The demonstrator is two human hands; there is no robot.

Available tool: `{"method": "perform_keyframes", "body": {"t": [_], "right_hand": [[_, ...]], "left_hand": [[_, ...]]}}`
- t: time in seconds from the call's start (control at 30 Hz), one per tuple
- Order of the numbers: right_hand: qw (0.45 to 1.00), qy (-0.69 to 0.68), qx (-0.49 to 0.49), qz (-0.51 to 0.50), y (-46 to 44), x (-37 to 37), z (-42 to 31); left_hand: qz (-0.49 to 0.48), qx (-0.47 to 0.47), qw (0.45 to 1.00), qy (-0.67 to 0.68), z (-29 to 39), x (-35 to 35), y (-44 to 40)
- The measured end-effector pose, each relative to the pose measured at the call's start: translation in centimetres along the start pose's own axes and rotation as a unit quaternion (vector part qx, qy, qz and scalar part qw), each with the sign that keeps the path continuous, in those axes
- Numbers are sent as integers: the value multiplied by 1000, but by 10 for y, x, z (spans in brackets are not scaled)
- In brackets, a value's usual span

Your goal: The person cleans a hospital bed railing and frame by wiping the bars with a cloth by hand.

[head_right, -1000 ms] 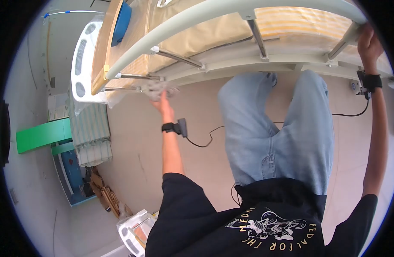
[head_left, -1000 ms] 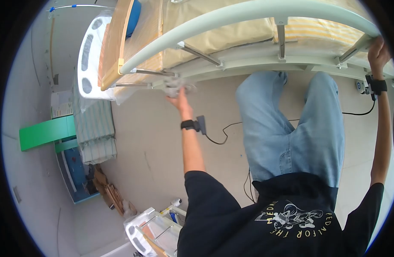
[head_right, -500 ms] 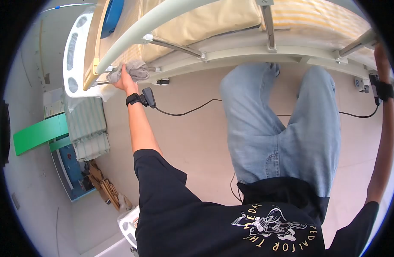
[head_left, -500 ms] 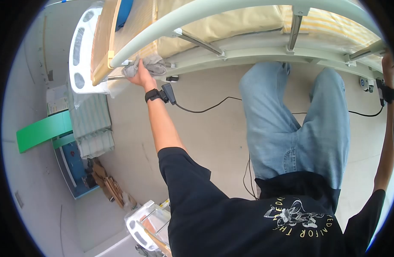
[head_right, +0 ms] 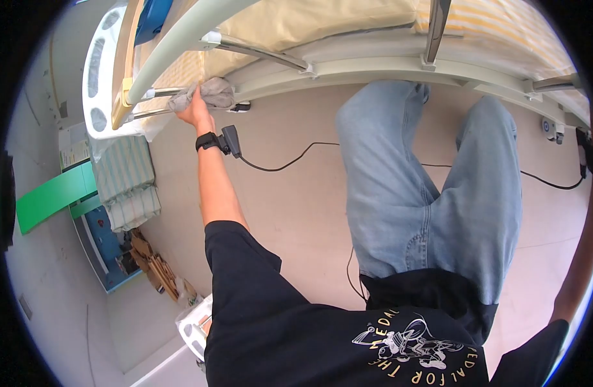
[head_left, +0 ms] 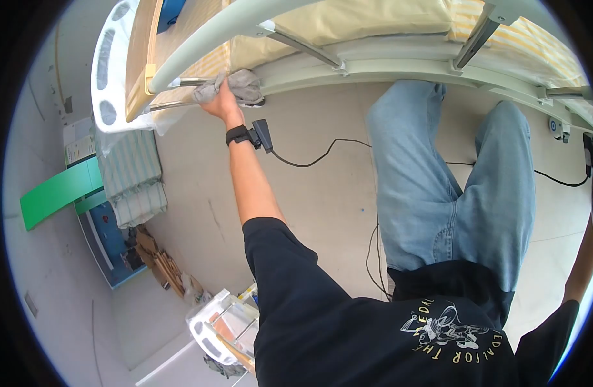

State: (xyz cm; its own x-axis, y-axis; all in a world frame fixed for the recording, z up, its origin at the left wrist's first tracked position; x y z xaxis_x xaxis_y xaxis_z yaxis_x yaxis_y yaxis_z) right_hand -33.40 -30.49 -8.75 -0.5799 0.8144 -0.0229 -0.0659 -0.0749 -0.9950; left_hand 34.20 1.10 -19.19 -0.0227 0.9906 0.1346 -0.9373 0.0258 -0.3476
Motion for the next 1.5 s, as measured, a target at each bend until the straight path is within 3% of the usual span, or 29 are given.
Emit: {"method": "perform_keyframes", "body": {"t": [0.13, 0.2, 0.27, 0.33, 0.4, 0.53, 0.6, 0.73, 0.77, 0.8, 0.83, 0.9, 0.97, 1.03, 1.13, 1.2, 1.27, 1.3, 1.37, 1.5], "right_hand": [[1000, -5, -9, -7, -1, -2, -3], [1000, -15, -20, -6, -1, -3, -5], [1000, -23, -21, -3, 0, -4, 2], [999, -18, -20, -17, 1, -2, 10], [999, -12, -32, -37, 1, 8, 9], [993, -17, -102, -58, 0, 3, -2], [992, -14, -110, -67, -2, 13, -9], [988, -13, -144, -61, 7, 8, 0], [994, 29, -107, -21, 11, 9, 3], [995, 70, -69, 17, 14, 13, 3], [999, 9, -37, -23, 7, 17, 6], [998, 8, -53, -30, 6, 22, 2], [997, 6, -63, -32, -1, 20, -5], [986, -60, -133, -80, 2, 14, -6], [987, -58, -129, -78, 2, 14, -6], [985, -63, -141, -75, 3, 14, -8], [993, 17, -113, -17, 5, 16, -10], [992, 18, -126, -14, 6, 15, -11], [995, 15, -92, -15, 8, 17, -1], [999, 12, -47, -13, 6, 17, 3]], "left_hand": [[2, -42, 999, 20, -40, 2, 1], [-10, -18, 982, -189, -86, 10, 5], [-195, -83, 908, -363, -132, 21, 35], [-360, -54, 855, -369, -103, 9, 112], [-482, 50, 812, -325, -127, 1, 152], [-538, 61, 790, -288, -110, -10, 165], [-485, -22, 840, -241, -53, -14, 154], [-451, -51, 869, -196, 60, -8, 156], [-428, 114, 891, -98, 104, -7, 177], [-388, 278, 879, 3, 129, -7, 196], [-389, 274, 880, -1, 138, -9, 208], [-396, 404, 806, 175, 147, -27, 233], [-469, 404, 743, 254, 164, -52, 264], [-461, 400, 749, 258, 182, -80, 289], [-482, 310, 776, 265, 200, -108, 322], [-508, 298, 753, 293, 201, -115, 332], [-485, 155, 817, 270, 193, -116, 334], [-487, 156, 817, 266, 190, -119, 334], [-398, -31, 877, 268, 188, -120, 330], [-398, -84, 880, 247, 186, -129, 326]]}}
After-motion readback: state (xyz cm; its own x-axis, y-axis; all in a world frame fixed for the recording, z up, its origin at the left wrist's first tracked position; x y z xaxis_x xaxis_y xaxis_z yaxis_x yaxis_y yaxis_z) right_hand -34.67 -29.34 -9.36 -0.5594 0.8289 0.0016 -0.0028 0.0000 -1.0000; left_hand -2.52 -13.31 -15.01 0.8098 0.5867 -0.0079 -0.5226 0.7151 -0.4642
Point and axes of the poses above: each hand's wrist, its own y-axis away from the middle knuckle, its own x-axis out of the back of the hand, z = x × y, the point moved 2 cm from there along -y, towards the middle knuckle, and after that the axes turned 11 degrees about z, right-handed, at the moved point
